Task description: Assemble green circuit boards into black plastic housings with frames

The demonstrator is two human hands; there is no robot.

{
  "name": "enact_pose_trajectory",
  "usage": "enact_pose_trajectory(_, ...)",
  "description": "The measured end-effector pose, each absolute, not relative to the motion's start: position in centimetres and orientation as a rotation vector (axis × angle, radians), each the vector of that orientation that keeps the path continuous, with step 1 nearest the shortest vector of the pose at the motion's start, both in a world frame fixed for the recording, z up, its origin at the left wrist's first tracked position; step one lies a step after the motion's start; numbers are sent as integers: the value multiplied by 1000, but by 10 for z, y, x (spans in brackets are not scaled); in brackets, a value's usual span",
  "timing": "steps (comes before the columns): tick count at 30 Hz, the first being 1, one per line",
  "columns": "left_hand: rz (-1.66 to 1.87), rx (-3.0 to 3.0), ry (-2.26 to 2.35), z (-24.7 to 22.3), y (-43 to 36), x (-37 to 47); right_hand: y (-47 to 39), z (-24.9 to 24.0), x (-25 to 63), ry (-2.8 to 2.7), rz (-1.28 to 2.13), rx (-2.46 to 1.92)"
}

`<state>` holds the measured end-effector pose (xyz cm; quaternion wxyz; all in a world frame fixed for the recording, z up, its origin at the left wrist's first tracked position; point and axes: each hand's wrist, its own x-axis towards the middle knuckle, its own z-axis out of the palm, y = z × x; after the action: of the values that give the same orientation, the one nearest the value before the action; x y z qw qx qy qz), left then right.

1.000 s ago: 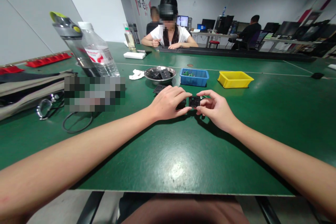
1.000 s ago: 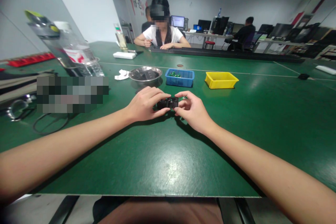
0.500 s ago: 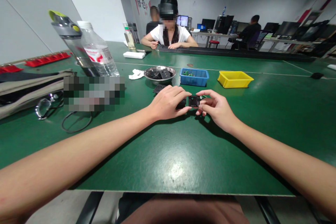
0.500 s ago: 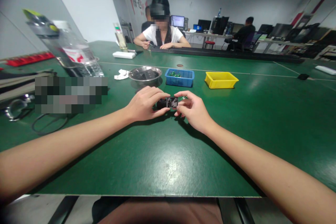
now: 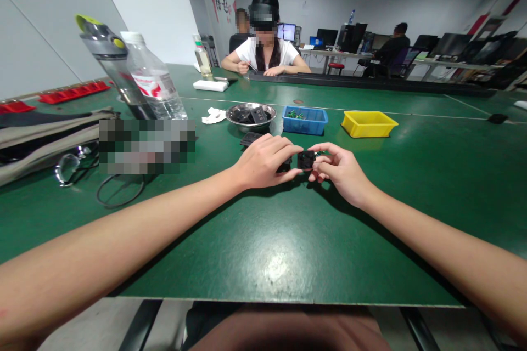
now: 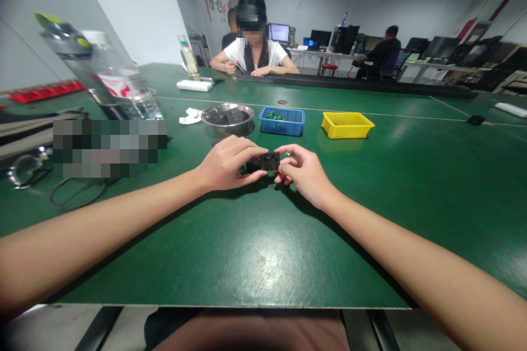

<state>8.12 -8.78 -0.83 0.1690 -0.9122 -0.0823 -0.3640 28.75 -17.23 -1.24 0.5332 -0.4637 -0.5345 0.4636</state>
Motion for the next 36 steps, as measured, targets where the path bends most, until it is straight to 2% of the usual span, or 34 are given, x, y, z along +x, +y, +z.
enact_pose_trajectory(36, -1069, -2590, -215, -9, -88, 81, -173, -11, 287, -1309, 1058, -1129)
